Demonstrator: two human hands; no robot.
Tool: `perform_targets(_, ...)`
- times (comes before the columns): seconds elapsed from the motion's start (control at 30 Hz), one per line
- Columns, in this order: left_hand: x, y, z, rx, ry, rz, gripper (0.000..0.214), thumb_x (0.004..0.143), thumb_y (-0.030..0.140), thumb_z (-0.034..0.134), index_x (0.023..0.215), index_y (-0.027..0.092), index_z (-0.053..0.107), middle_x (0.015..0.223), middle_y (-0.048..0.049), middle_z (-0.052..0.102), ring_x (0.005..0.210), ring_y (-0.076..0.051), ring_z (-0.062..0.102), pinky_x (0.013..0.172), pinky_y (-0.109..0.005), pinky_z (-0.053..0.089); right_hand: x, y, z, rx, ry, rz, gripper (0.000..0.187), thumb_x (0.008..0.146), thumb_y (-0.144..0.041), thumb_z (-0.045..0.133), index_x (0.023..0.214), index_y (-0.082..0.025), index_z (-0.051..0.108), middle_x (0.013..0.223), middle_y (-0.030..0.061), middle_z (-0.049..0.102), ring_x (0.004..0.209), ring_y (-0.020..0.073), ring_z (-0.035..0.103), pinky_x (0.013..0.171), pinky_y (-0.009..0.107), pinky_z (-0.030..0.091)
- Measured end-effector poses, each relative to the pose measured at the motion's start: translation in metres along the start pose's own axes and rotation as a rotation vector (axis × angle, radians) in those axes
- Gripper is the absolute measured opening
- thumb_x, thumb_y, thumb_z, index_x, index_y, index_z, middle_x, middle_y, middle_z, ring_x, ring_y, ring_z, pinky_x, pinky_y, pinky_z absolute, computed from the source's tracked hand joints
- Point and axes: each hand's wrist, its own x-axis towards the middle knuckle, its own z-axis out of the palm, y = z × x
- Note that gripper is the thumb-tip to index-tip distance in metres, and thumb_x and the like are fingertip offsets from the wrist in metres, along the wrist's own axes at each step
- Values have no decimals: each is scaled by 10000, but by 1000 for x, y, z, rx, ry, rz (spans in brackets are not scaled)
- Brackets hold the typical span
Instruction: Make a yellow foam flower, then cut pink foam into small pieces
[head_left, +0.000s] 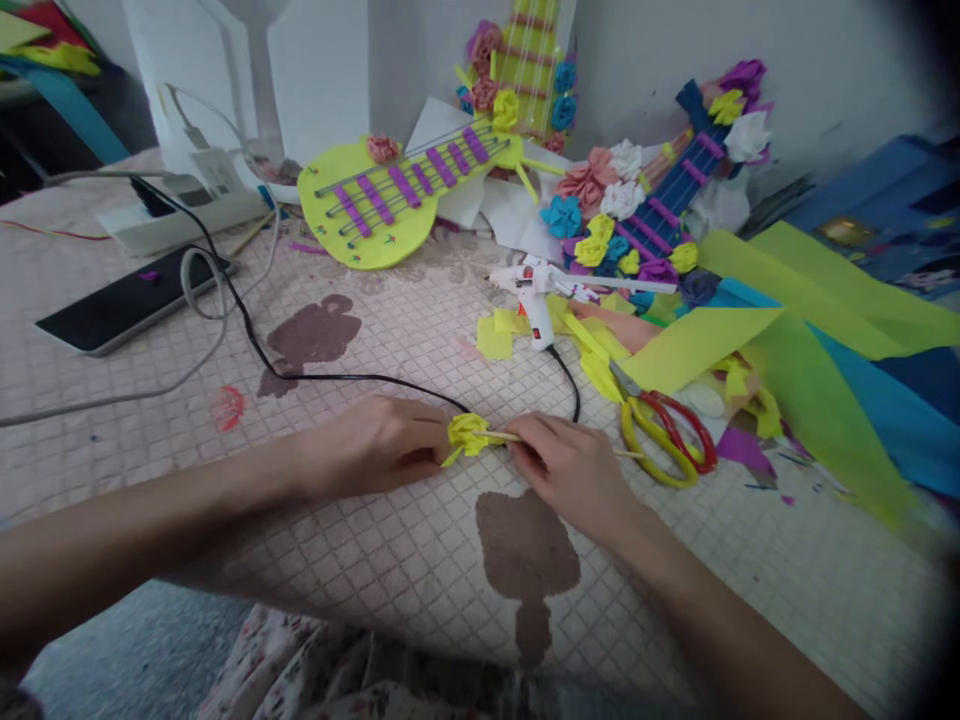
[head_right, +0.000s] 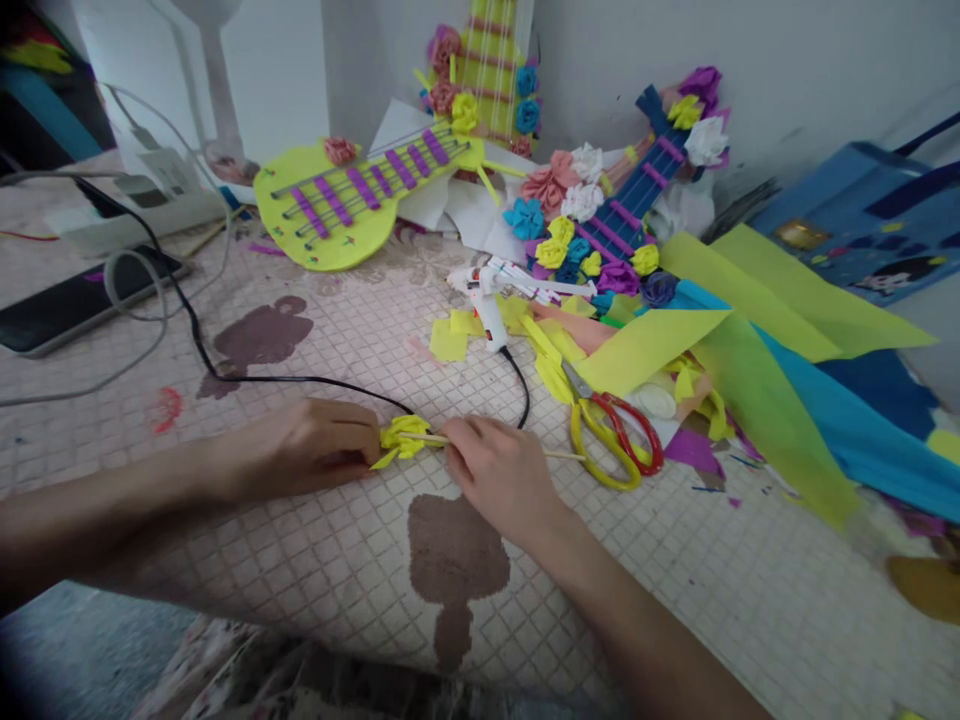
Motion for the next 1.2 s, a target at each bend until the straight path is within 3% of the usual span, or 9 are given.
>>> perform_targets(0.33, 0, -4, 2, 131, 139, 94, 44, 860, 155, 528, 819, 151, 544, 834, -48, 597, 773, -144, 555, 703, -256, 446, -1, 6, -1, 3, 1, -58, 201, 924, -180, 433, 909, -175, 634, 807, 29, 655, 688, 135, 604, 588, 235, 402)
perform_targets(0.47, 0, -4, 2, 189, 132, 175, 109, 910, 179, 480, 858, 157, 573, 836, -54, 617, 809, -157, 565, 752, -283, 449, 2, 5, -1, 11, 30, -70, 212, 931, -182, 423, 927, -180, 635, 819, 31, 650, 701, 131, 601, 597, 229, 408)
perform_targets(0.63, 0, -1, 3, 209, 121, 238, 125, 919, 220, 497, 851, 158, 583, 807, -47, 622, 782, -160, 548, 744, -299, 437, 6, 5, 3, 11, -31, -79, 191, 930, -185, 434, 930, -188, 625, 805, 17, 631, 698, 126, 592, 586, 224, 398)
perform_targets(0.83, 0, -1, 5, 233, 109, 225, 157, 929, 236, 475, 849, 165, 589, 829, -48, 621, 766, -152, 531, 741, -305, 421, 5, -4, -4, 101, 70, 6, 198, 950, -304, 416, 944, -173, 563, 788, 16, 665, 652, 126, 611, 560, 234, 396)
perform_targets(1.0, -1, -1, 5, 226, 136, 182, 166, 900, 270, 531, 772, 165, 540, 769, -30, 601, 748, -152, 524, 712, -296, 403, -1, -16, -10, 85, 96, 9, 230, 962, -264, 376, 863, -176, 564, 750, 18, 653, 627, 131, 595, 565, 243, 398)
perform_targets(1.2, 0, -2, 4, 186, 189, 116, 169, 840, 215, 586, 731, 170, 466, 756, -19, 571, 717, -139, 511, 688, -275, 398, -6, -28, -4, 72, 95, -33, 156, 936, -203, 418, 910, -176, 569, 804, 35, 693, 669, 140, 618, 598, 248, 424)
